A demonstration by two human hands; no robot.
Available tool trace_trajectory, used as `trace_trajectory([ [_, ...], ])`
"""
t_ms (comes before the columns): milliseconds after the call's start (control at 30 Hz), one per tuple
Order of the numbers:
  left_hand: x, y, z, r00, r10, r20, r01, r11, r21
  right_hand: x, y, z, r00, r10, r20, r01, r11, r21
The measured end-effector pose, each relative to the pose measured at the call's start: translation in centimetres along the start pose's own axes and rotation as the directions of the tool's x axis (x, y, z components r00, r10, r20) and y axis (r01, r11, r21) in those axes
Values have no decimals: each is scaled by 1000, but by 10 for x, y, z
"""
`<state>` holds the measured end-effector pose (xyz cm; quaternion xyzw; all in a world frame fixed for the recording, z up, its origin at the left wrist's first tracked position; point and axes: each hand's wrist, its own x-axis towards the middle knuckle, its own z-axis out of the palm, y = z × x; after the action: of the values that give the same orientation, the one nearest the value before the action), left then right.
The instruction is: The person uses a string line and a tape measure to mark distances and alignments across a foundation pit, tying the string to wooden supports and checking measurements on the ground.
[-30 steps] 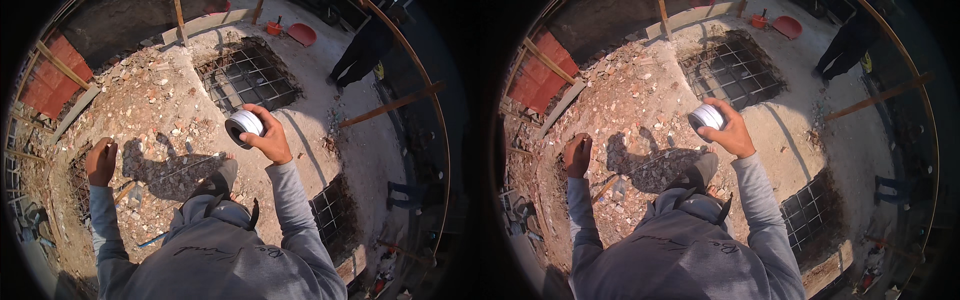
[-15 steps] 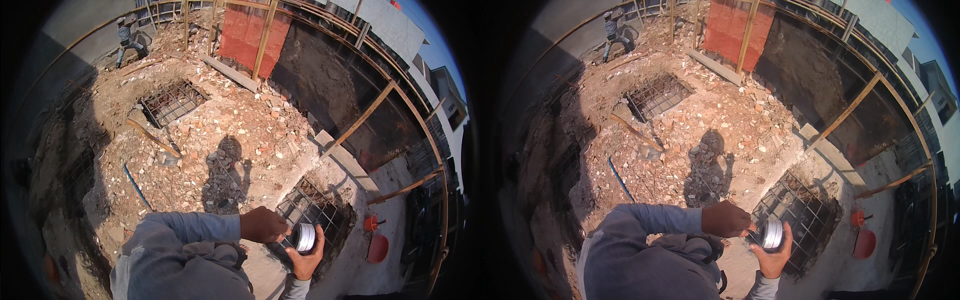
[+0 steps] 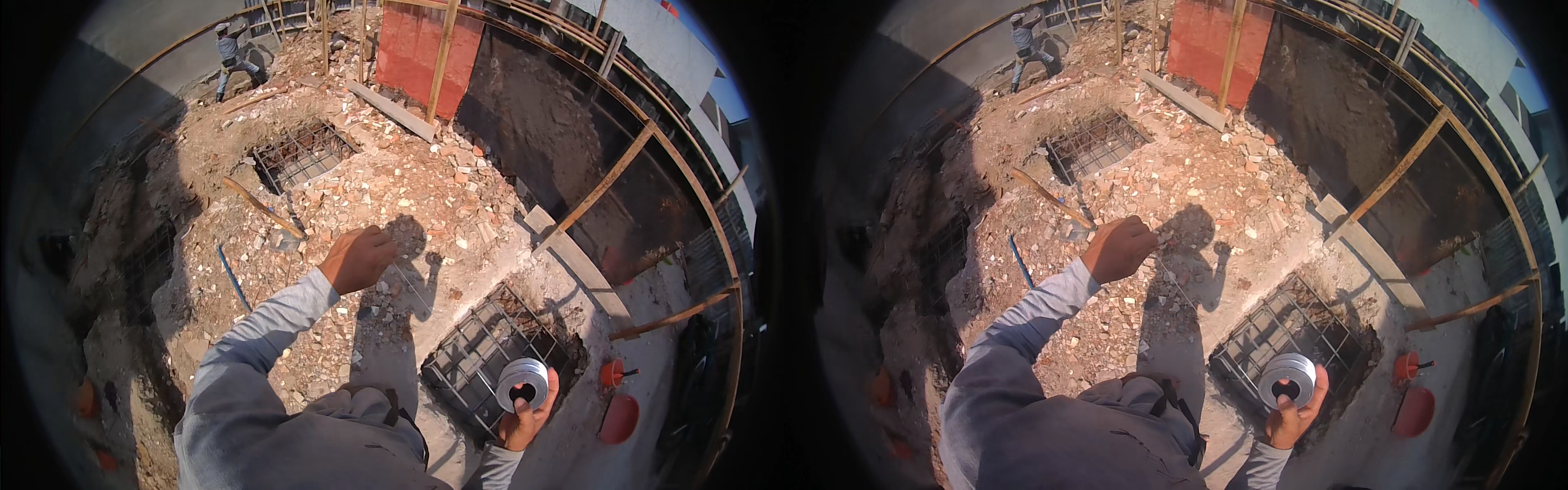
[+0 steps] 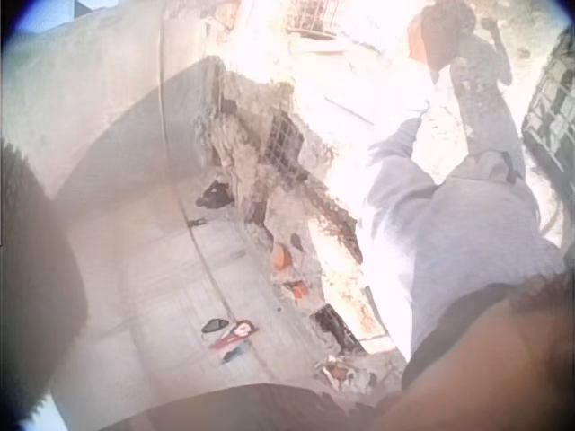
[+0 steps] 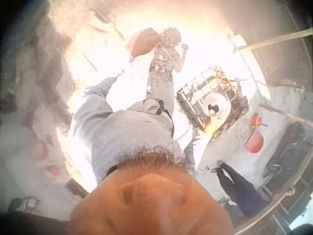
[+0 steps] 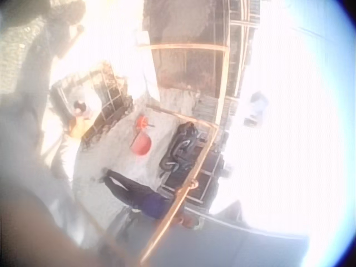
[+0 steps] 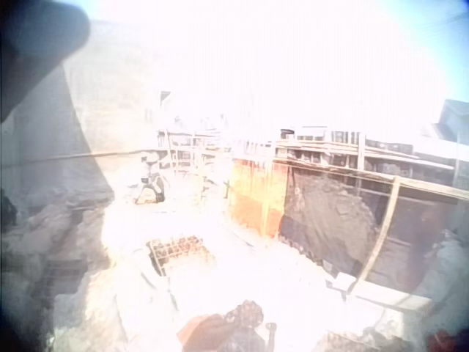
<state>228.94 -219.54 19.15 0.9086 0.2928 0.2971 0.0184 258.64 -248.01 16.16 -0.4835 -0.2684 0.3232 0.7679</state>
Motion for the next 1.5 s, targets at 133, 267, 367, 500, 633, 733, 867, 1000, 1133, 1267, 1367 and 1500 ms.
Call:
trace_trajectory([
  [133, 1, 78, 18, 984, 52, 168, -31, 992, -124, -6, -20, -34, 967, 101, -233, 2, 914, 406],
  [267, 17, 215, 42, 944, 291, 153, -217, 901, -377, -27, -19, -35, 998, 33, -49, -11, 921, 390],
  [367, 9, 271, 62, 926, 279, 253, -70, 786, -614, -37, -20, -45, 988, -117, -99, 144, 930, 337],
  [500, -10, 283, 82, 963, 23, 268, 164, 739, -653, -31, -25, -78, 915, -160, -370, 321, 845, 428],
  [633, -26, 271, 79, 961, -116, 250, 249, 750, -613, -26, -39, -134, 845, 69, -530, 309, 746, 590],
  [733, -31, 267, 71, 974, -86, 208, 179, 855, -487, -33, -48, -175, 782, 88, -617, 339, 770, 540],
  [867, -33, 262, 87, 969, -68, 238, 169, 884, -436, -43, -52, -225, 674, 76, -735, 408, 790, 457],
  [1000, -27, 261, 112, 949, 33, 313, 108, 901, -420, -62, -65, -253, 592, -21, -805, 377, 891, 254],
  [1133, -14, 248, 144, 965, -37, 258, 127, 932, -340, -110, -89, -291, 880, 55, -472, -176, 960, -216],
  [1267, 6, 238, 158, 988, -65, 137, 93, 974, -207, -145, -105, -330, 918, 86, -387, -102, 995, -21],
  [1367, 6, 228, 176, 998, -50, 42, 50, 999, 7, -154, -125, -351, 864, -30, -502, 134, 976, 171],
  [1500, 6, 306, 192, 971, -158, 178, 174, 981, -80, -174, -152, -404, 837, -141, -529, 222, 971, 92],
])
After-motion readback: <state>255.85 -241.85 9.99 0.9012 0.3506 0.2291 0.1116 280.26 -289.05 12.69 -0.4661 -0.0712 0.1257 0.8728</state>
